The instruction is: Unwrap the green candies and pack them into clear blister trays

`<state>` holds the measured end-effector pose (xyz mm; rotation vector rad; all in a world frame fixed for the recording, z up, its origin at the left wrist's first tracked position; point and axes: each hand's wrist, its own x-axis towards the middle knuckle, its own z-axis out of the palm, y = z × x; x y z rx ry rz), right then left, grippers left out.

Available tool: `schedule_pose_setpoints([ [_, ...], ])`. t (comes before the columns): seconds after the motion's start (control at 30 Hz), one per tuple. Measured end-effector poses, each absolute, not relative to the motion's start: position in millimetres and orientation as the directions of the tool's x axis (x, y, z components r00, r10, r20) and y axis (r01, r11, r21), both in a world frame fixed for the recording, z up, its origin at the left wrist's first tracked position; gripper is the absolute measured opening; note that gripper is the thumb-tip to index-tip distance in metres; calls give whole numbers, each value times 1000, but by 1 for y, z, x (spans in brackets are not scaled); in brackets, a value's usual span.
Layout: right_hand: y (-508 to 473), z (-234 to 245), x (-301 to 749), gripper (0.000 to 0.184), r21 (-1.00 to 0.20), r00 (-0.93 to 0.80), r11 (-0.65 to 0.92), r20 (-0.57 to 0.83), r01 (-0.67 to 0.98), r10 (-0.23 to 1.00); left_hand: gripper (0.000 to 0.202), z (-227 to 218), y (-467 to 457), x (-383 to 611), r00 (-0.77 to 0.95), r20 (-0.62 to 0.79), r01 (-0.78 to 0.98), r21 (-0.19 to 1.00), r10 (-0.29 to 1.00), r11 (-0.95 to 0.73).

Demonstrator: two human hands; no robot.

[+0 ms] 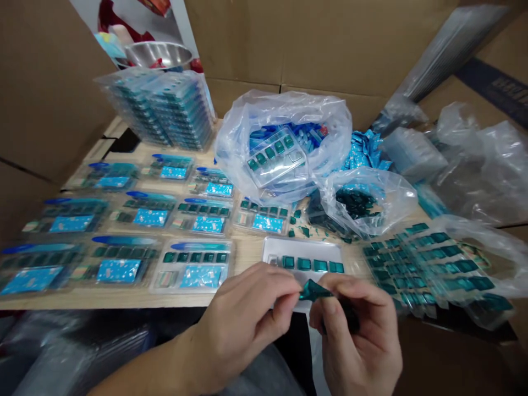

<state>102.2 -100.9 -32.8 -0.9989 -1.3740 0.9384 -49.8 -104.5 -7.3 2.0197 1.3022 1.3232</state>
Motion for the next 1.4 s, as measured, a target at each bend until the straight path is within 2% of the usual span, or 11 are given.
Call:
schedule_pose_setpoints([
  [0.13, -101, -27, 104, 10, -890, -54, 408, 406, 205, 912, 17, -11, -108, -51, 174, 538, 553, 640, 825, -534],
  [0.37, -104, -21, 100, 19, -879, -71, 351, 347, 324, 935, 14, -18, -110, -44, 152, 641, 669, 494, 752, -556],
  [0.63, -111, -26, 86, 19, -894, 88, 337, 377, 296, 922, 12, -15, -111, -41, 49, 589, 561, 652, 807, -510],
  [0.77, -111, -27, 87, 14, -910, 82, 319, 351, 263, 933, 12, -19, -113, -42, -54, 409, 355, 861, 911, -365],
  [0.87, -109, -26, 91, 21, -869, 27, 384, 413, 313, 911, 7, -24, -115, -47, 12, 335, 301, 897, 942, -323],
  [0.97, -106, -24, 94, 28, -798, -40, 464, 487, 385, 872, 16, -23, -114, -52, 77, 417, 413, 814, 906, -410],
  [1.1, -104, -23, 94, 31, -709, -162, 544, 534, 450, 830, 19, -16, -111, -53, 156, 572, 619, 579, 806, -531],
  [1.17, -106, -23, 91, 30, -701, -151, 547, 545, 458, 825, 18, -14, -110, -51, 154, 609, 656, 525, 778, -541],
  [1.23, -110, -24, 87, 28, -744, -73, 507, 532, 436, 844, 18, -14, -111, -49, 100, 603, 614, 589, 792, -526],
  [1.3, -112, -25, 83, 26, -799, 10, 453, 497, 396, 868, 20, -14, -111, -46, 15, 561, 513, 707, 828, -488],
  [1.4, -112, -27, 83, 21, -838, 17, 423, 456, 344, 890, 21, -16, -111, -44, -90, 519, 391, 803, 850, -449],
])
